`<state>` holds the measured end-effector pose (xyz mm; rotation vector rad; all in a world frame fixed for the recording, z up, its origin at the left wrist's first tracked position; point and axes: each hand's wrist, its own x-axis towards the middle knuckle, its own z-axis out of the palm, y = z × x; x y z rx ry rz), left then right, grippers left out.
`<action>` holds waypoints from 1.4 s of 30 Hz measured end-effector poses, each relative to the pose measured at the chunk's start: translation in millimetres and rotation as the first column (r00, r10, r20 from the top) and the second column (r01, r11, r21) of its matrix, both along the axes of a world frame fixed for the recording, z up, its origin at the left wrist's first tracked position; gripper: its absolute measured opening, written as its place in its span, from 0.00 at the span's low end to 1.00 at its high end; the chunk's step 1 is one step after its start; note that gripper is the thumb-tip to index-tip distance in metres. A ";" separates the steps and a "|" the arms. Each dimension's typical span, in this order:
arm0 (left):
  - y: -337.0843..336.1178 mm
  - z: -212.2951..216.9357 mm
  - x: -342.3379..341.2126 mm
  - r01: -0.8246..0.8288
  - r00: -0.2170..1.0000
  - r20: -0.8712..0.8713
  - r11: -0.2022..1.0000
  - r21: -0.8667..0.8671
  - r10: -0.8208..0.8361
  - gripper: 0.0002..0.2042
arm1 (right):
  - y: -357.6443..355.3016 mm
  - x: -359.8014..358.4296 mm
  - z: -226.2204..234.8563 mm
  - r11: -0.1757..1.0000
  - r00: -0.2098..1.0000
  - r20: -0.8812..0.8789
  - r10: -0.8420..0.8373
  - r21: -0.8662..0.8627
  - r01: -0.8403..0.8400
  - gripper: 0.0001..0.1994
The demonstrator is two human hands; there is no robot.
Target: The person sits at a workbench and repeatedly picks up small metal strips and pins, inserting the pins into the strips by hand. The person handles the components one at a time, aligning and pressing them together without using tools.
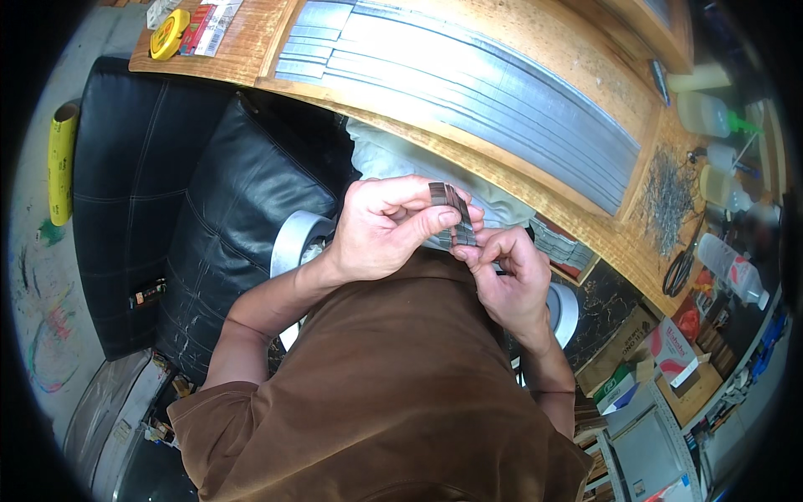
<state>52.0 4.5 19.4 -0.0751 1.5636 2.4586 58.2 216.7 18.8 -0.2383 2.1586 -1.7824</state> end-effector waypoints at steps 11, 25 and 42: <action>6.4 0.8 5.7 -0.089 0.993 -0.081 0.993 -0.083 0.083 0.09 | -2.9 -2.4 -2.1 0.998 0.981 -0.187 0.056 0.046 -0.049 0.12; 5.9 5.3 4.5 -0.045 0.998 0.025 0.986 -0.160 0.050 0.11 | 4.1 -1.5 5.0 0.995 0.991 0.125 -0.045 -0.080 0.055 0.13; 102.4 41.4 -71.1 0.091 0.947 -0.299 0.991 -0.094 -0.116 0.08 | 125.2 -39.4 54.6 0.775 0.776 -0.227 -0.588 0.117 0.622 0.10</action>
